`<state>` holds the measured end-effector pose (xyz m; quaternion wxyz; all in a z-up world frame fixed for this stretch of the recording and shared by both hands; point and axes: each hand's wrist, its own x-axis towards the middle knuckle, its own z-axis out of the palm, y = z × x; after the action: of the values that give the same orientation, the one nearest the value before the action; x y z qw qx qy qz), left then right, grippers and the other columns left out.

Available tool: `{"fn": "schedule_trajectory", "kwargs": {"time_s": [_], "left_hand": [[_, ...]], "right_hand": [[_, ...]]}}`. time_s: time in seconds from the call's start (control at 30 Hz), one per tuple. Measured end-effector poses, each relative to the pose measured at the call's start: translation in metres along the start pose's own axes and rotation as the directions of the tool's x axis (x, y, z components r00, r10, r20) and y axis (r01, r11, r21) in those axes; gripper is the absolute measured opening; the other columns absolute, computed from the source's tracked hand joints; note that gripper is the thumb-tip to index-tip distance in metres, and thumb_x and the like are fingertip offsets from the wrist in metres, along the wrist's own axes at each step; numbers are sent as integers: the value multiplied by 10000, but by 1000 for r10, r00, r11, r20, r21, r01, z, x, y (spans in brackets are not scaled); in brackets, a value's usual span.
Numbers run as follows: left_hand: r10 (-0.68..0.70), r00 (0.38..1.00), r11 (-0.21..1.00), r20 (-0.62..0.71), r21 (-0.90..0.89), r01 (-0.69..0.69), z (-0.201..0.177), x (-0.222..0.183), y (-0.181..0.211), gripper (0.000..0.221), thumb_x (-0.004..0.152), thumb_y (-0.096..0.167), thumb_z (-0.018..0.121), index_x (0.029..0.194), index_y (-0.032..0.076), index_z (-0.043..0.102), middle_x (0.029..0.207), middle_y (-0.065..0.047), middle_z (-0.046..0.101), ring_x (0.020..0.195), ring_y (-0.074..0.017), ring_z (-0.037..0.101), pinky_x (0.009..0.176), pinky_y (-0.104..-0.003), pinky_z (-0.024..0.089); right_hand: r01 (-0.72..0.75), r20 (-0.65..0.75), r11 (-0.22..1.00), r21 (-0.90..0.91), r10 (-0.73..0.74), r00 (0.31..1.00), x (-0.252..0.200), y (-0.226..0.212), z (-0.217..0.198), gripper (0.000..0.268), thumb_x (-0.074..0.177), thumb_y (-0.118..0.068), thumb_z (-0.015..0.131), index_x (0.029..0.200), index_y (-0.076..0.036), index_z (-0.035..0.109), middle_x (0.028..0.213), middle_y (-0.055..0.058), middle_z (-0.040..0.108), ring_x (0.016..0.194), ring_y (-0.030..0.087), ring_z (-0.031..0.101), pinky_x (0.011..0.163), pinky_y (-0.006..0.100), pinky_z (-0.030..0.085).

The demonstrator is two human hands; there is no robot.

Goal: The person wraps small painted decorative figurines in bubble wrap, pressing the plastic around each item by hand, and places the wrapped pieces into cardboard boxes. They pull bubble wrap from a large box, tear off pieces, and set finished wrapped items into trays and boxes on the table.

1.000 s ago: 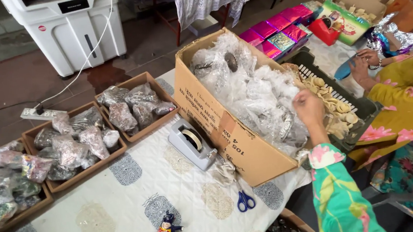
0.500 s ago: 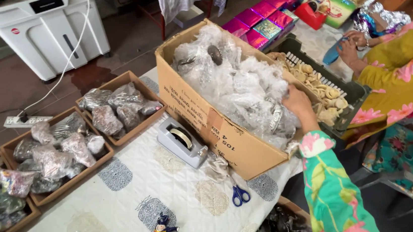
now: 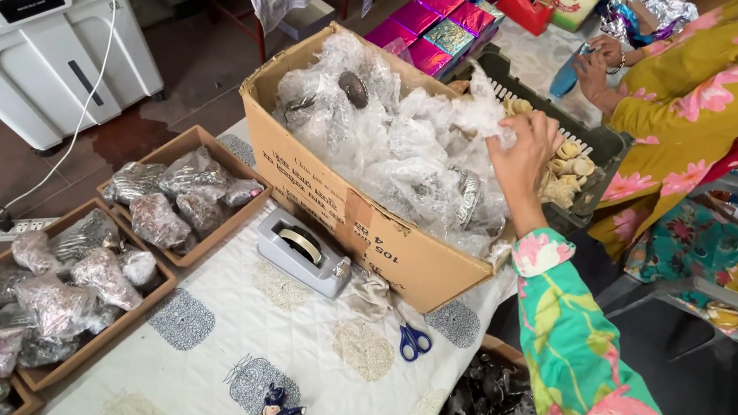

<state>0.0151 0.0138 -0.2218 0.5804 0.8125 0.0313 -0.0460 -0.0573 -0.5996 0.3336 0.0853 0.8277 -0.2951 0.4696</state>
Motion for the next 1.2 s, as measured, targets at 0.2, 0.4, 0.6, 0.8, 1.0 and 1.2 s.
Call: {"fn": "schedule_trajectory", "kwargs": {"time_s": [0.2, 0.4, 0.6, 0.8, 1.0, 1.2], "left_hand": [[-282, 957, 951, 70, -111, 289, -21, -26, 58, 461, 773, 256, 872, 1005, -46, 612, 834, -182, 755, 632, -232, 679, 581, -315, 539], [-354, 910, 912, 218, -138, 387, -33, -19, 86, 463, 798, 226, 849, 1051, -79, 611, 1008, -215, 761, 904, -288, 760, 743, -380, 633], [-347, 912, 912, 218, -147, 382, -34, -19, 103, 450, 814, 188, 827, 1077, -101, 605, 1022, -251, 753, 901, -321, 762, 741, -399, 639], [-323, 927, 917, 191, -179, 356, -35, -20, 115, 422, 815, 156, 828, 1055, -120, 618, 1019, -259, 744, 871, -316, 766, 710, -378, 648], [-320, 928, 901, 191, -242, 360, -36, -26, 135, 412, 811, 143, 832, 1056, -123, 635, 1024, -232, 733, 833, -283, 748, 678, -367, 629], [-296, 936, 908, 190, -249, 337, -35, -26, 131, 417, 809, 165, 840, 1057, -116, 658, 1015, -228, 734, 821, -264, 740, 674, -361, 630]], "right_hand": [[68, -2, 958, 277, -70, 998, 1, -16, -12, 297, 801, -29, 747, 1023, -71, 554, 1260, 175, 545, 1202, 374, 535, 1026, 473, 443], [-289, 720, 926, 243, 27, 693, -23, 25, 44, 404, 874, -306, 762, 1158, -76, 589, 1210, 165, 692, 1154, 373, 656, 987, 445, 512], [-167, 670, 971, 174, 8, 743, -19, 22, 44, 455, 880, -449, 737, 1158, -89, 731, 1350, 154, 607, 1284, 362, 546, 1083, 464, 435], [35, 770, 998, 43, -55, 635, -36, 43, 74, 344, 995, -332, 568, 1263, -190, 730, 1573, 120, 318, 1431, 424, 346, 1140, 612, 287], [329, 927, 937, -115, -18, 374, 9, 1, 56, 442, 891, -142, 589, 1315, -237, 671, 1582, 199, 197, 1358, 459, 380, 1119, 716, 157], [170, 835, 982, 79, -158, 527, 52, -122, -29, 616, 851, 9, 603, 1404, -262, 623, 1603, 148, 424, 1357, 378, 502, 1115, 523, 395]]}}
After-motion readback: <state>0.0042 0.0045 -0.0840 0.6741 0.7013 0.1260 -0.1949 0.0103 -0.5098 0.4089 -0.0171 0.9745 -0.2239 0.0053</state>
